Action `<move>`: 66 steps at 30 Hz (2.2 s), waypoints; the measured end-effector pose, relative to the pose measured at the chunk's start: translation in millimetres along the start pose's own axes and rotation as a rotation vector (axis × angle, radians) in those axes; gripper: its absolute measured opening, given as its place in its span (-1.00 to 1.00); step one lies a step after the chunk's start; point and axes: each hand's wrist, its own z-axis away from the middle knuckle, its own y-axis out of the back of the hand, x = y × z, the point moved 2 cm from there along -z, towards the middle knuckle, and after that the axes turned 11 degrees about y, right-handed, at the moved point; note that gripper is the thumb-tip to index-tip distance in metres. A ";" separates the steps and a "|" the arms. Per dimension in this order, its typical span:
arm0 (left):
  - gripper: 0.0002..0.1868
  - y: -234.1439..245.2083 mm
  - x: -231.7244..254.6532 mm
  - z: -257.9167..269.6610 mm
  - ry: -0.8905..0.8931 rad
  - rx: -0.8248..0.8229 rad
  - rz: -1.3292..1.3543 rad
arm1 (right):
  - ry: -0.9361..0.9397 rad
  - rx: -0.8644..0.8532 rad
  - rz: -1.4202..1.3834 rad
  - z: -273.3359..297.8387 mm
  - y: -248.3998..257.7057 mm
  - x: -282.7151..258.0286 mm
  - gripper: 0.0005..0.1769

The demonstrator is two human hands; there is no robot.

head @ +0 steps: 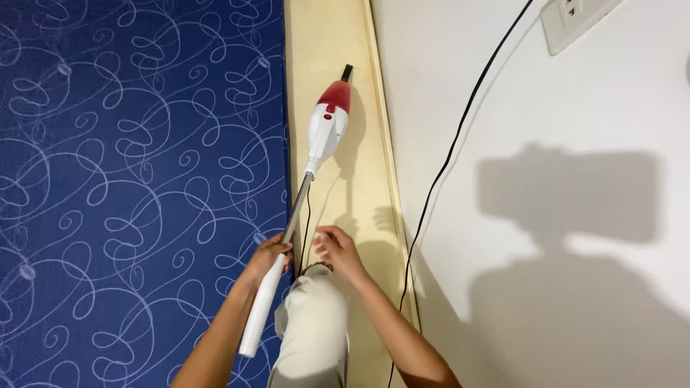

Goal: The person uses a handheld vacuum cleaner to clean a wooden bed frame and a blue patterned mattress. They briefly pause to organize a white paper document on a cluttered table before resuming vacuuming the bed frame and mattress surface.

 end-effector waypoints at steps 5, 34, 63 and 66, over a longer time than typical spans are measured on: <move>-0.58 -2.2 -11.5 12.0 0.006 0.010 -0.056 | -0.185 0.097 0.029 -74.7 7.3 63.8 -0.66; -0.54 69.5 -131.6 87.9 0.186 0.717 -1.005 | -0.757 0.194 -0.021 -132.9 -63.3 191.8 -0.28; -0.67 73.4 -144.8 99.0 0.110 0.681 -0.981 | -0.045 0.341 0.857 -218.0 -29.6 150.1 -0.36; -0.66 83.1 -158.3 88.0 0.150 0.688 -0.986 | 0.056 0.012 1.211 -200.4 -32.0 128.4 -0.25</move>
